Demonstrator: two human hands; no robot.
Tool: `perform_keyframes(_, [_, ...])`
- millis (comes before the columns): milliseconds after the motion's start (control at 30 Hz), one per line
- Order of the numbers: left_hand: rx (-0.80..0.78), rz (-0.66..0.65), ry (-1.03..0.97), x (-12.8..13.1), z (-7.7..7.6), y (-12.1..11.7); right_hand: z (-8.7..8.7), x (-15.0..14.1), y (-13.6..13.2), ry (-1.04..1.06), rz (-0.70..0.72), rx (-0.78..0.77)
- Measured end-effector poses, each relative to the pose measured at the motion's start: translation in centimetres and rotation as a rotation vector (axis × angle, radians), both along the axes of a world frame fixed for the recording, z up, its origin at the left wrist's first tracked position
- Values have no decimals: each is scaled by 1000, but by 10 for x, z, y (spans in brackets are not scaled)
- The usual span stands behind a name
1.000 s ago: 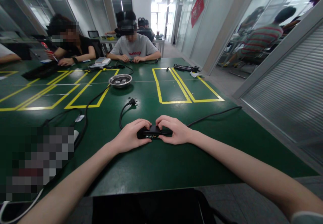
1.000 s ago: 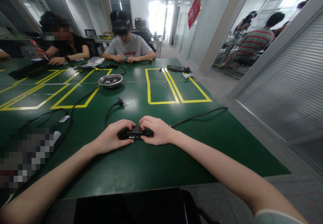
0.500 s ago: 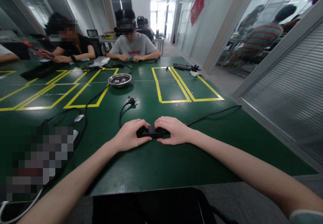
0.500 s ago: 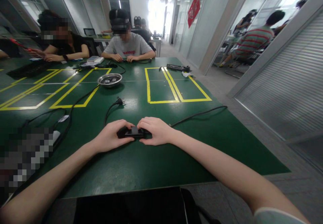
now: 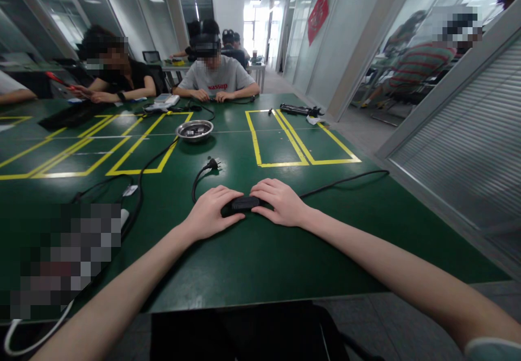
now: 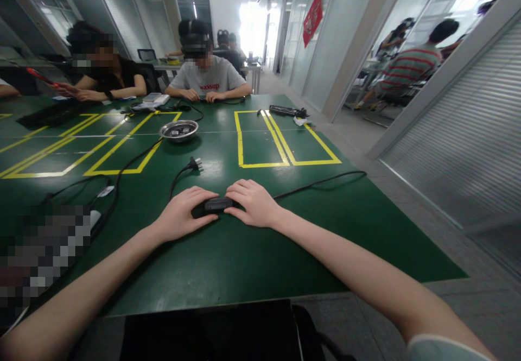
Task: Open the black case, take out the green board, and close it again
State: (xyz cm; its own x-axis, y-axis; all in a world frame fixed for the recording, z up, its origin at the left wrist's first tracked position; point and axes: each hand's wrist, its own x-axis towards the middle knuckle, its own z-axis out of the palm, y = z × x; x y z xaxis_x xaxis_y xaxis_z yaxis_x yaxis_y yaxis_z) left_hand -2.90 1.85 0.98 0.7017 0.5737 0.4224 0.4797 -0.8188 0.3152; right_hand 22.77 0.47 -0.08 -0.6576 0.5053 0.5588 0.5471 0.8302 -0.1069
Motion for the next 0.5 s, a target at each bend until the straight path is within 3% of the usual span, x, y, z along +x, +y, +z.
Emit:
perform_keyframes(300, [76, -58, -46, 3, 1, -5, 0, 1, -2, 60, 57, 128])
perform_keyframes(500, [-50, -12, 1, 7, 4, -9, -3, 0, -5, 36, 147, 274])
